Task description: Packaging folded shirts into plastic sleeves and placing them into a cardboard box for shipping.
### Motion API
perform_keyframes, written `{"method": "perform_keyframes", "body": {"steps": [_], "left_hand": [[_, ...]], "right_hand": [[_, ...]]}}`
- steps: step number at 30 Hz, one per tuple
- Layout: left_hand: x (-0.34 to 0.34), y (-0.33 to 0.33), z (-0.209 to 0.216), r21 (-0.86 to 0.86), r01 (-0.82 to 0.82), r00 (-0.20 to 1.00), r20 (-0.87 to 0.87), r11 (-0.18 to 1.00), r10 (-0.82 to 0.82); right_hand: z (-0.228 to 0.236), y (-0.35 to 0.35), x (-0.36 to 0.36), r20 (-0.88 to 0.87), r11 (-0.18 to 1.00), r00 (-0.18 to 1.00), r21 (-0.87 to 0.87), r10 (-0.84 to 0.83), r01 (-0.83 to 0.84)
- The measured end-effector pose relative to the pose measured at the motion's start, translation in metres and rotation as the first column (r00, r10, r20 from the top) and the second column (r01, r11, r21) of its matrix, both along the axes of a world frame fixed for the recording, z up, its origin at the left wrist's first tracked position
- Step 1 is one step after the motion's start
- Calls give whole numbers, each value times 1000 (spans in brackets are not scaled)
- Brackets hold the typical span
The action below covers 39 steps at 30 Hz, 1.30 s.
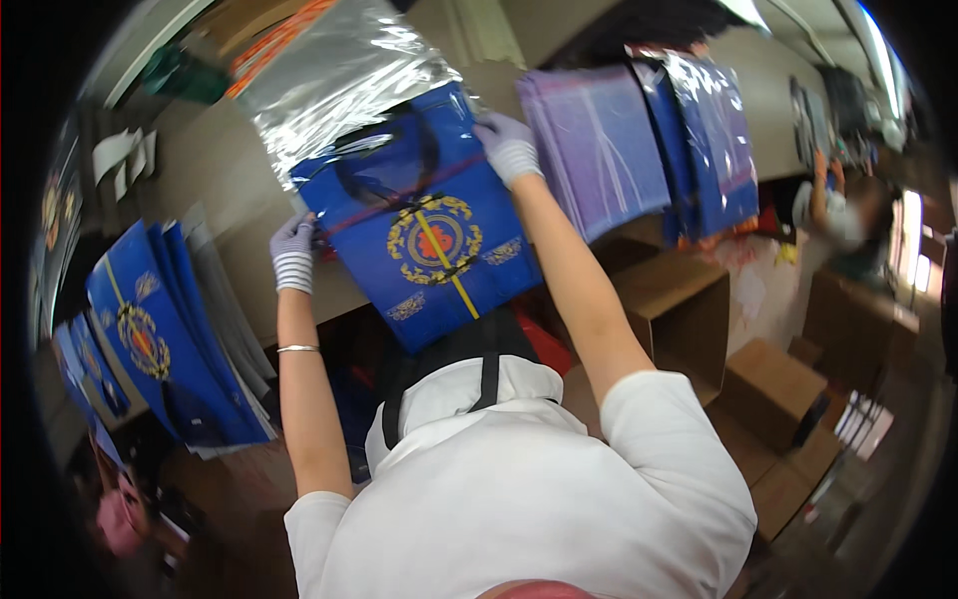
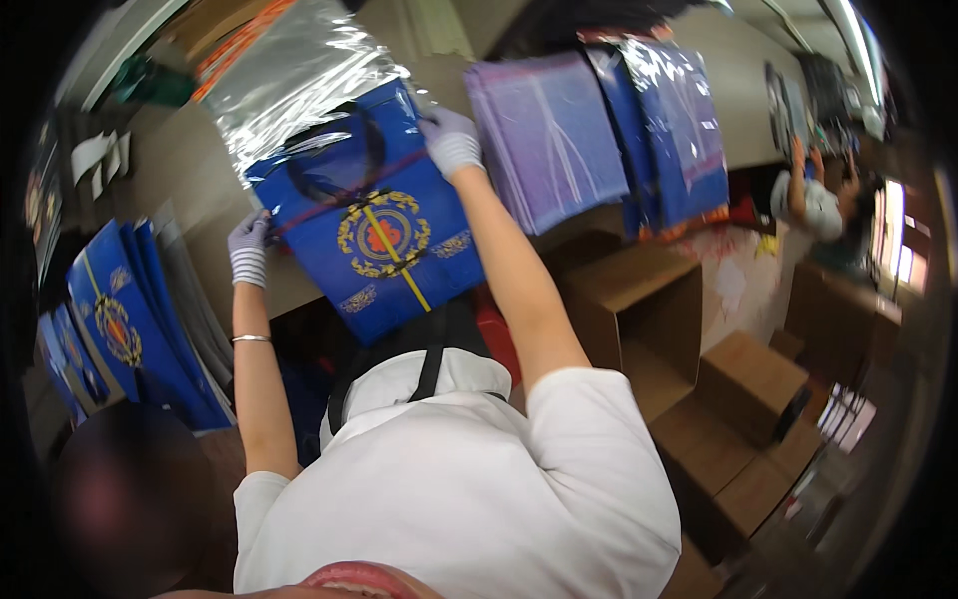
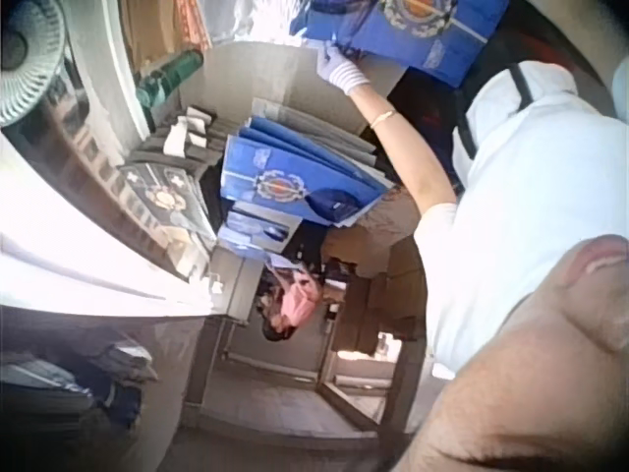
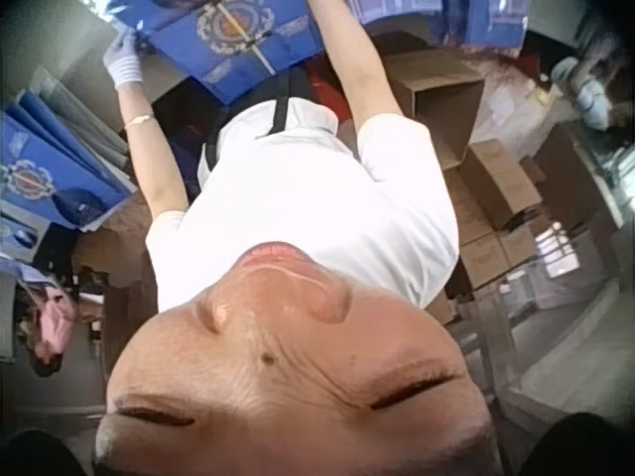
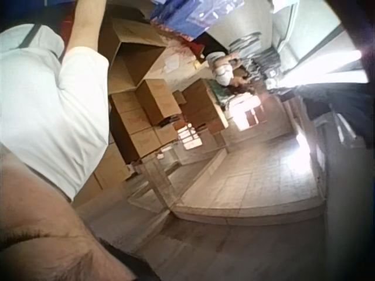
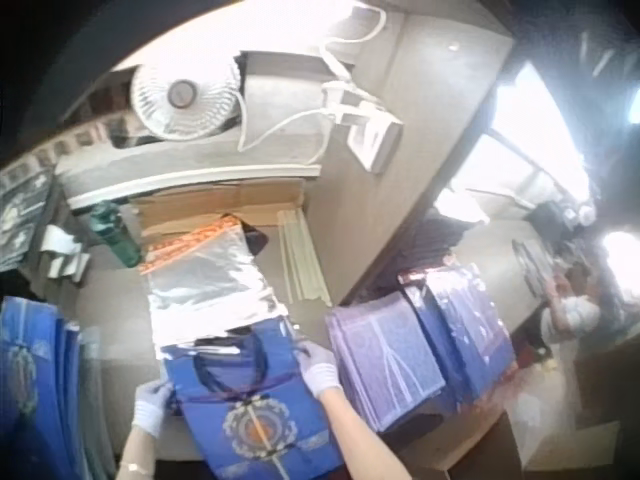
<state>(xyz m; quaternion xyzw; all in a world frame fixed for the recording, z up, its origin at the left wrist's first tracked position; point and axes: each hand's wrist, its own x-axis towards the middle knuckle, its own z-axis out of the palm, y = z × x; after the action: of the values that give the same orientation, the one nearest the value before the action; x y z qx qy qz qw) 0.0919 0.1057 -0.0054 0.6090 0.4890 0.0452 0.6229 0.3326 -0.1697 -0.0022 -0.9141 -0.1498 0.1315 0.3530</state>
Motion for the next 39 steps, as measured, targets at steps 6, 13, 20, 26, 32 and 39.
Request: {"method": "perform_keyframes", "body": {"steps": [6,13,20,26,32,39], "left_hand": [[-27,-43,35,169,-49,998,37,984,43],[-25,-26,25,144,28,995,-101,989,-13],[11,-37,62,289,-216,961,234,933,150],[-49,-33,-19,112,-24,1000,-14,993,26],[-36,-38,13,84,-2,991,131,996,-10],[-65,-47,19,8,101,991,88,995,-101]], "right_hand": [[12,-42,-48,-218,963,972,226,-94,143],[-4,-15,-26,-289,945,957,318,20,77],[35,-36,-33,-53,895,997,441,-49,67],[-12,-43,-61,-395,919,918,368,19,139],[-12,-59,-65,-390,854,920,468,-32,227],[8,-58,-80,-318,911,936,323,-149,255]]}}
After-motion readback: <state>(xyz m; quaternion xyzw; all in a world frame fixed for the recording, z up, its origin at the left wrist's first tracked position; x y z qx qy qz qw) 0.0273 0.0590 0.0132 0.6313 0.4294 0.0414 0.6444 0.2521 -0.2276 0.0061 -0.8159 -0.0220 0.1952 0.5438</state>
